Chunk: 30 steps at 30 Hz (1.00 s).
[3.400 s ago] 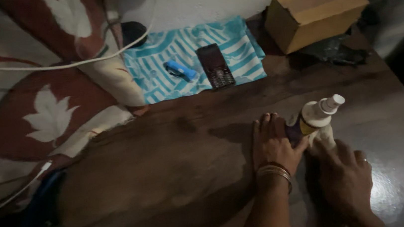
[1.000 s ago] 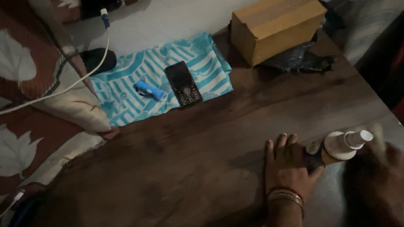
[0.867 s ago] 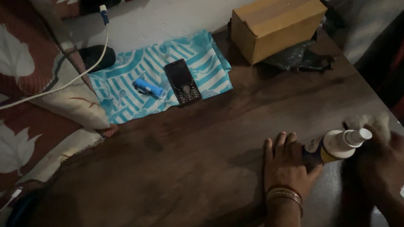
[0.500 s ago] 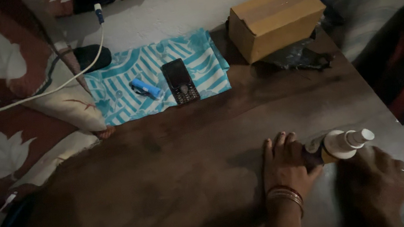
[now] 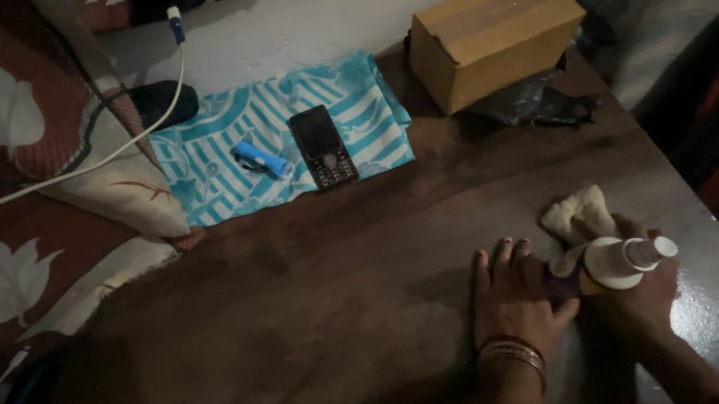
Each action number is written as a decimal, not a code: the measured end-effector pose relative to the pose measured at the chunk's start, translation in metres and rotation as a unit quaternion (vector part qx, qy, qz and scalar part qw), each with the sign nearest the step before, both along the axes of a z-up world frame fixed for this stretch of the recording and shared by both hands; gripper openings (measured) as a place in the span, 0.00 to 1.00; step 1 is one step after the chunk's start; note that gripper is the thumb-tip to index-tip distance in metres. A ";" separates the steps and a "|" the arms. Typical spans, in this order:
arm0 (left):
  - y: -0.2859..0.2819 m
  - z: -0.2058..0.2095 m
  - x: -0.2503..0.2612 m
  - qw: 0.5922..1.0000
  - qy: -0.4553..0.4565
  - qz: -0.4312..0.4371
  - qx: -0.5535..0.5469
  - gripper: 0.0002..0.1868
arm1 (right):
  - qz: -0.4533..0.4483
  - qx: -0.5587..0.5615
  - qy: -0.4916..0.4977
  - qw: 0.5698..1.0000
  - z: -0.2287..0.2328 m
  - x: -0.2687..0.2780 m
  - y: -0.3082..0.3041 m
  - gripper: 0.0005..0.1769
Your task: The person sprays a cleaning solution onto a wooden table and wipes the surface with a cloth. They repeatedly apply the spray and wipe different areas of the table while other items remain on the surface.
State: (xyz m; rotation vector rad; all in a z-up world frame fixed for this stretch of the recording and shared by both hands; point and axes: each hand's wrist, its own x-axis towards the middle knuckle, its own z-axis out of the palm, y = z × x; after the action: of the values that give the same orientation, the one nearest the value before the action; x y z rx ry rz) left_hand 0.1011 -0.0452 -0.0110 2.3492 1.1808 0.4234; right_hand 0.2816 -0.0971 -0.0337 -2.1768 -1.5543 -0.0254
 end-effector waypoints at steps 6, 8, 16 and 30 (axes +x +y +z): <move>0.002 0.006 -0.003 0.999 0.023 -0.015 -0.022 0.48 | -0.100 -0.006 -0.148 0.984 0.019 0.015 0.023 0.33; 0.002 0.008 -0.003 0.999 0.028 -0.011 -0.013 0.45 | -0.074 -0.003 -0.159 0.985 0.020 0.017 0.025 0.34; 0.000 0.004 0.001 1.000 0.024 0.002 -0.001 0.43 | -0.044 0.006 -0.170 0.984 -0.041 0.070 0.015 0.32; -0.002 0.000 -0.002 0.999 -0.023 0.011 0.025 0.39 | -0.346 -0.017 -0.152 0.925 -0.105 0.117 -0.036 0.39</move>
State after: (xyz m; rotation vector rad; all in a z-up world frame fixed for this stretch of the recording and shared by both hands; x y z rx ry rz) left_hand 0.0990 -0.0471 -0.0114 2.3579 1.1903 0.5169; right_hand 0.3990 -0.1329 -0.1383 -2.7354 -0.8353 -0.5858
